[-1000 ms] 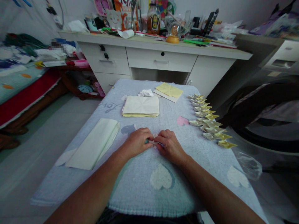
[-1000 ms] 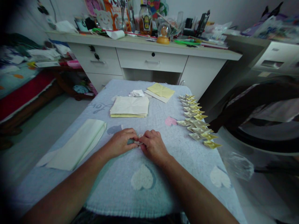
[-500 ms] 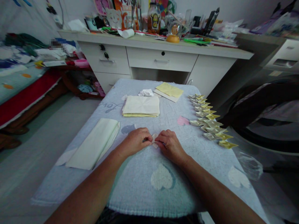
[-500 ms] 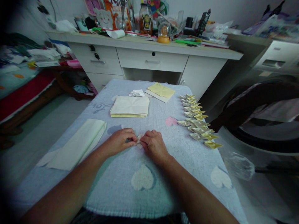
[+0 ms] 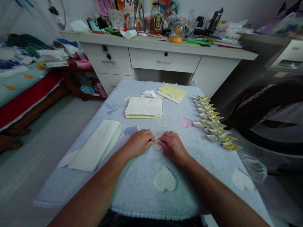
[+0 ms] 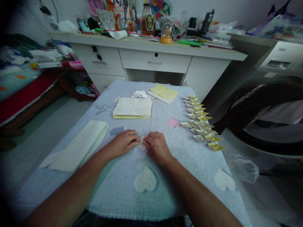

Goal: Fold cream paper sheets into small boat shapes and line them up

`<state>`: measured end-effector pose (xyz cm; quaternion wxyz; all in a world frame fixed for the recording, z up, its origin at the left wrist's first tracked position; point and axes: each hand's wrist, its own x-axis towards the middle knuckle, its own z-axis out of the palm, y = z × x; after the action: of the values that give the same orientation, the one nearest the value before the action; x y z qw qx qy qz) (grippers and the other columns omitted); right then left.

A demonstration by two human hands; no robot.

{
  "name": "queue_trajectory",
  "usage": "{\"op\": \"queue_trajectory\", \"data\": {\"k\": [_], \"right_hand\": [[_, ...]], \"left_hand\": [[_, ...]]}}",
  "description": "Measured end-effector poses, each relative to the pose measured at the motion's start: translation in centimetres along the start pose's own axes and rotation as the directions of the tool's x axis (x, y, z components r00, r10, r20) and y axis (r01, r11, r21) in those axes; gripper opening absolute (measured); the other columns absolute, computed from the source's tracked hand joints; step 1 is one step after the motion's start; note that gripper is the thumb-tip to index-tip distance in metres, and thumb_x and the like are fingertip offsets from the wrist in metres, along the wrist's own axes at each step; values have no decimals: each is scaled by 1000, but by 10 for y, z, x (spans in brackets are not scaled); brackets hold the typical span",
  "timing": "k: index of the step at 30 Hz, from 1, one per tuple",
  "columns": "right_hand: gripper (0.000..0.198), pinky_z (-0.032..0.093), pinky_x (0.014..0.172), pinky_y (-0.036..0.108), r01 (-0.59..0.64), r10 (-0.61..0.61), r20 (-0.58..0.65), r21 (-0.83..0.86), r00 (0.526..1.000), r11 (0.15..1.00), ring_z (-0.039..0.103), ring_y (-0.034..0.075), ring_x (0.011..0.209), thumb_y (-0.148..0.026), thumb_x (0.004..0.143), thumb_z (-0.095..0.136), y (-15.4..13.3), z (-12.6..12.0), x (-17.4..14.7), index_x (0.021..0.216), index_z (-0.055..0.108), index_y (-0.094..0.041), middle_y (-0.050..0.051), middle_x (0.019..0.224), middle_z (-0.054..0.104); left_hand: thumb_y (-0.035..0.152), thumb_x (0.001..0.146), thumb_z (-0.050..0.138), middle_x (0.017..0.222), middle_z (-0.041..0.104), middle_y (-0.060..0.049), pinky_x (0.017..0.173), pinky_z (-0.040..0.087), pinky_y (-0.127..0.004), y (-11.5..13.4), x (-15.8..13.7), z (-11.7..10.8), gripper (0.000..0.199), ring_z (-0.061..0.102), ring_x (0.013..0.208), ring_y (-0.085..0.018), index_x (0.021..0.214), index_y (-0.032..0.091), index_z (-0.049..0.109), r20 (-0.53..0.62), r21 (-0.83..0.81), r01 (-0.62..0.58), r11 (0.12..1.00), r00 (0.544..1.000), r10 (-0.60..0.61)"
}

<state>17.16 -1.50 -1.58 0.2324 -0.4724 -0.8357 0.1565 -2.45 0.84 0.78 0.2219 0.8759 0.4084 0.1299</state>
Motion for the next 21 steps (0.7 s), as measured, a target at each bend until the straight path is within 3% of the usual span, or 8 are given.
{"op": "queue_trajectory", "data": {"k": [12,15,17,21], "right_hand": [[11,34,77,31,-55,56,49,-24,997,998,52,18,83,-21,90,58,-3,-1,5,84,67,-18,4,82,62],[4,34,78,31,-74,73,20,38,997,997,52,18,83,-16,86,61,-2,-2,3,89,64,-18,3,83,63],[13,35,77,31,-106,108,-14,79,994,991,52,18,82,-12,82,65,-1,-3,1,92,60,-18,2,83,62],[10,35,76,31,-129,131,-32,49,991,990,50,18,83,-14,78,68,5,-7,-4,84,60,-17,3,85,58]], "left_hand": [[18,82,57,74,55,-1,67,38,-25,0,1,7,11,52,76,-16,72,18,60,-57,-30,16,999,998,-18],[18,83,56,73,55,-1,65,37,-25,-1,2,9,13,52,73,-15,71,17,60,-48,-46,28,999,998,-30],[18,83,56,72,55,-1,64,36,-24,-1,3,8,13,52,73,-15,72,17,61,-47,-57,34,998,998,-36],[18,83,57,73,56,-1,65,36,-24,-1,3,8,12,52,72,-15,73,17,63,-46,-65,44,997,998,-47]]}}
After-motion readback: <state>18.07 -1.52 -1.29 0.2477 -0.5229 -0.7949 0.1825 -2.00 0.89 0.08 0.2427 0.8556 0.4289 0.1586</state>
